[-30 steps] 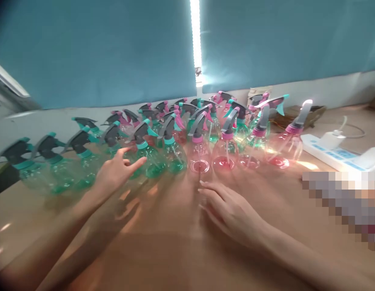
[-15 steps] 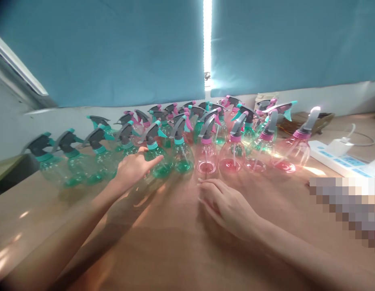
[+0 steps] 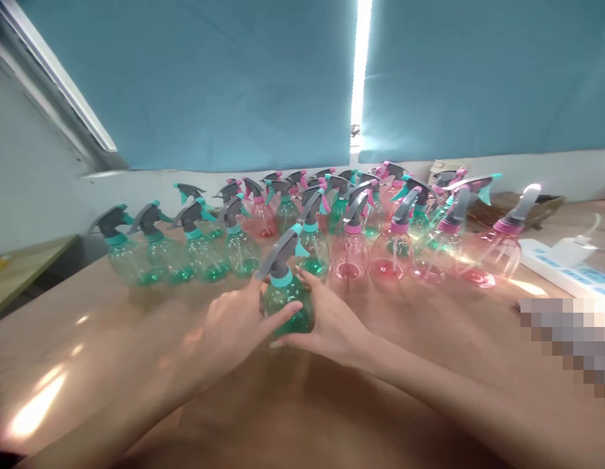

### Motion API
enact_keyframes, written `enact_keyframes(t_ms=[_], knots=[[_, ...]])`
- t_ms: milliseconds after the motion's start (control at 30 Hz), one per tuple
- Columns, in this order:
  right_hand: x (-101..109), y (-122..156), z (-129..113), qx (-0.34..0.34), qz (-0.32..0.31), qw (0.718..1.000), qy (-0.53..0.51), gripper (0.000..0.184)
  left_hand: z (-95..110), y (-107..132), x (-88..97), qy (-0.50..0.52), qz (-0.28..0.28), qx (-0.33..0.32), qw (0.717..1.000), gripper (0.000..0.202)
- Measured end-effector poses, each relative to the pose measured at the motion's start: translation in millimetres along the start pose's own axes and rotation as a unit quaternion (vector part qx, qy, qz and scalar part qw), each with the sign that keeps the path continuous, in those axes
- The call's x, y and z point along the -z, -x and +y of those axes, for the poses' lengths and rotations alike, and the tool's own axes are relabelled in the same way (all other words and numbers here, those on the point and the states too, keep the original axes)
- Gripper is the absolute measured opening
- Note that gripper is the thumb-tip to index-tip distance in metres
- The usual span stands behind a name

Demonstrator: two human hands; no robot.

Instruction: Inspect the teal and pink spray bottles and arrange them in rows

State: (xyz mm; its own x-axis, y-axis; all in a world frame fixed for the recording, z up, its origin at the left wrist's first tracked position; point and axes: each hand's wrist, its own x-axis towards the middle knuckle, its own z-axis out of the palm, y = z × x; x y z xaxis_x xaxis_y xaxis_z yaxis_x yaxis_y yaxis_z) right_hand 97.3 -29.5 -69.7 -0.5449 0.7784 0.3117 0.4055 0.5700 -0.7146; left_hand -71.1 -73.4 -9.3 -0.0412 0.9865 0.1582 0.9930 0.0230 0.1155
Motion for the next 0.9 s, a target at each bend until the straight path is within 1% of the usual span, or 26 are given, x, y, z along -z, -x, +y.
enact_keyframes(t_ms=[67, 100, 167, 200, 267, 300, 333, 367, 433, 500, 533, 600, 633, 700, 767, 900], knots=[[-0.9, 2.7, 0.0, -0.013, 0.013, 1.0, -0.02, 0.092, 3.7, 6.7, -1.9, 0.023, 0.003, -0.024, 0.999, 0.07], [0.1, 5.2, 1.2, -0.021, 0.023, 0.999, -0.022, 0.087, 5.3, 8.6, -1.3, 0.046, -0.005, -0.034, 0.998, 0.068], [4.3, 11.2, 5.0, -0.022, 0.034, 0.999, -0.026, 0.083, 8.5, 9.6, 2.0, 0.099, -0.026, -0.039, 0.994, 0.059], [7.2, 14.3, 7.1, -0.016, 0.033, 0.999, -0.029, 0.084, 10.4, 8.5, 4.2, 0.123, -0.026, -0.036, 0.991, 0.054], [13.5, 19.8, 11.0, -0.001, 0.025, 0.999, -0.032, 0.085, 15.6, 3.0, 7.5, 0.173, 0.001, -0.041, 0.984, 0.047], [16.7, 22.1, 12.5, 0.004, 0.02, 0.999, -0.03, 0.085, 19.0, -1.2, 8.1, 0.205, 0.023, -0.056, 0.977, 0.047], [19.7, 23.9, 13.8, 0.006, 0.017, 1.0, -0.025, 0.083, 22.9, -6.2, 7.9, 0.242, 0.039, -0.08, 0.966, 0.049], [22.5, 25.4, 14.7, 0.007, 0.015, 1.0, -0.019, 0.082, 27.2, -11.7, 7.0, 0.281, 0.044, -0.109, 0.952, 0.052], [27.7, 27.4, 15.9, 0.015, 0.008, 1.0, -0.008, 0.076, 36.6, -22.9, 3.3, 0.351, 0.033, -0.165, 0.921, 0.055], [32.5, 28.4, 16.6, 0.042, 0.0, 0.999, -0.002, 0.071, 46.2, -31.9, -2.0, 0.412, 0.009, -0.211, 0.886, 0.047], [34.9, 28.7, 16.9, 0.06, -0.002, 0.998, 0.0, 0.072, 50.5, -35.2, -5.0, 0.437, 0.002, -0.228, 0.87, 0.04], [39.3, 29.0, 17.5, 0.083, -0.002, 0.997, 0.002, 0.077, 57.8, -39.3, -11.1, 0.473, 0.004, -0.249, 0.845, 0.029], [41.4, 29.2, 17.8, 0.086, -0.001, 0.996, 0.002, 0.079, 60.5, -40.3, -13.9, 0.483, 0.011, -0.253, 0.838, 0.025], [45.4, 29.7, 18.8, 0.078, -0.005, 0.997, 0.006, 0.078, 63.8, -41.1, -18.1, 0.492, 0.019, -0.251, 0.833, 0.025], [49.3, 30.8, 21.6, 0.075, -0.02, 0.997, 0.026, 0.074, 64.3, -41.2, -19.7, 0.498, 0.011, -0.245, 0.832, 0.028], [56.8, 37.1, 38.4, 0.085, -0.06, 0.988, 0.117, 0.075, 58.3, -40.9, -16.0, 0.503, 0.001, -0.234, 0.832, 0.027]])
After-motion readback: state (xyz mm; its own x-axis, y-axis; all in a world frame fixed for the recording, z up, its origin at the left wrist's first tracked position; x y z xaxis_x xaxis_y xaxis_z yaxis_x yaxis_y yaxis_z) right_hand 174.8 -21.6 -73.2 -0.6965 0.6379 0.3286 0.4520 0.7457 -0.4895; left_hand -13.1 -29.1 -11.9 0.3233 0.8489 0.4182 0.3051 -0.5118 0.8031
